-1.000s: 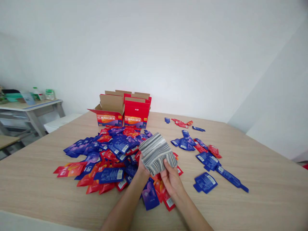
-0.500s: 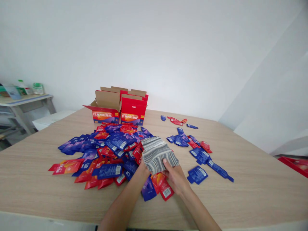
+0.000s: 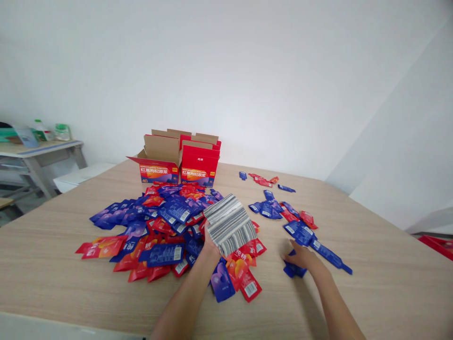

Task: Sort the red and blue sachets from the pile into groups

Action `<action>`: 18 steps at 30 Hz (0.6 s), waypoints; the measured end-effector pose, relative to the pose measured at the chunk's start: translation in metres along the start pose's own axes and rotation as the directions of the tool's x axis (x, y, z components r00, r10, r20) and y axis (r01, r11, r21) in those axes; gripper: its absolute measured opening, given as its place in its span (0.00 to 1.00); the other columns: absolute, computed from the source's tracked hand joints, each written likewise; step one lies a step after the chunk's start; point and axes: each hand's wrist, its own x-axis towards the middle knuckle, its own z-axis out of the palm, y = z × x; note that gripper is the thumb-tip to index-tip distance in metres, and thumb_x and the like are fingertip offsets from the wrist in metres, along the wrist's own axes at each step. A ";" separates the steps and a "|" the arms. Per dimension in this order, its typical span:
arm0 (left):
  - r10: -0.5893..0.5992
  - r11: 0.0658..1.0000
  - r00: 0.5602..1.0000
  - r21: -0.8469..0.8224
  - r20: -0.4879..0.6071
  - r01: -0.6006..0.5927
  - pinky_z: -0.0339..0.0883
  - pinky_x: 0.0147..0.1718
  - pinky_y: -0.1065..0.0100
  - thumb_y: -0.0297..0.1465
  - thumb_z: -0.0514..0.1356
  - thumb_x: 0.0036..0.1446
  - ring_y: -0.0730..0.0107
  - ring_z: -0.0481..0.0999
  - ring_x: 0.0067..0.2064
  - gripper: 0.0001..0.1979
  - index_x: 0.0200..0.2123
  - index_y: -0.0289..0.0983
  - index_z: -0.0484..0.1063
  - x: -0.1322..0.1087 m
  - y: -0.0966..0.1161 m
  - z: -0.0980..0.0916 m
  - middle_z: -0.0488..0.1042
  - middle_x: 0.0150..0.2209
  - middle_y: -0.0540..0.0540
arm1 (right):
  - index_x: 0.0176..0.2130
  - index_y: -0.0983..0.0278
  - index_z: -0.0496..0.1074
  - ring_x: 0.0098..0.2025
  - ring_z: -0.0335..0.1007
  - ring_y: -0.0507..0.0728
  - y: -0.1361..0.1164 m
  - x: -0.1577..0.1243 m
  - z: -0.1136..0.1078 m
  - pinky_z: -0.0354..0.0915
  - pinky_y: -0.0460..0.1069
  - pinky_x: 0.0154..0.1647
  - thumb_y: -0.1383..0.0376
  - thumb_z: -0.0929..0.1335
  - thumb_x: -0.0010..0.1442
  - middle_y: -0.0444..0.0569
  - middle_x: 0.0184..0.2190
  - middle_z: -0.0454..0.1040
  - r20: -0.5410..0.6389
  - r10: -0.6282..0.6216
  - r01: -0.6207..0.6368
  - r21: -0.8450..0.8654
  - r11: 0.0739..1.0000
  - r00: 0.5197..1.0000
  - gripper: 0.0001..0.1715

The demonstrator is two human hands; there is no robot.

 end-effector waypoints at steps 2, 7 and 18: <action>0.026 1.000 0.999 -0.007 -0.029 -0.027 0.75 0.44 0.49 0.43 0.58 0.58 0.52 0.82 0.33 0.21 0.44 0.35 0.80 -0.001 0.000 0.001 0.81 0.31 0.42 | 0.50 0.69 0.78 0.53 0.76 0.70 -0.004 0.004 -0.005 0.69 0.55 0.51 0.61 0.76 0.45 0.66 0.49 0.79 0.026 -0.051 0.051 0.032 0.998 0.998 0.31; 0.064 0.997 0.998 -0.038 -0.020 -0.064 0.74 0.45 0.47 0.42 0.61 0.56 0.50 0.82 0.36 0.20 0.44 0.35 0.80 0.000 0.000 -0.004 0.82 0.35 0.41 | 0.33 0.65 0.79 0.41 0.79 0.62 -0.035 0.013 -0.038 0.69 0.50 0.41 0.64 0.74 0.49 0.54 0.37 0.82 0.009 -0.246 0.242 0.146 0.959 0.969 0.09; 0.129 0.991 0.991 -0.045 0.042 -0.127 0.75 0.44 0.53 0.43 0.59 0.59 0.53 0.81 0.35 0.19 0.37 0.33 0.81 0.020 0.002 -0.014 0.80 0.29 0.41 | 0.37 0.61 0.77 0.45 0.77 0.61 -0.157 -0.049 -0.097 0.69 0.55 0.50 0.56 0.68 0.65 0.52 0.42 0.81 -0.877 -0.251 0.852 0.269 0.450 0.410 0.13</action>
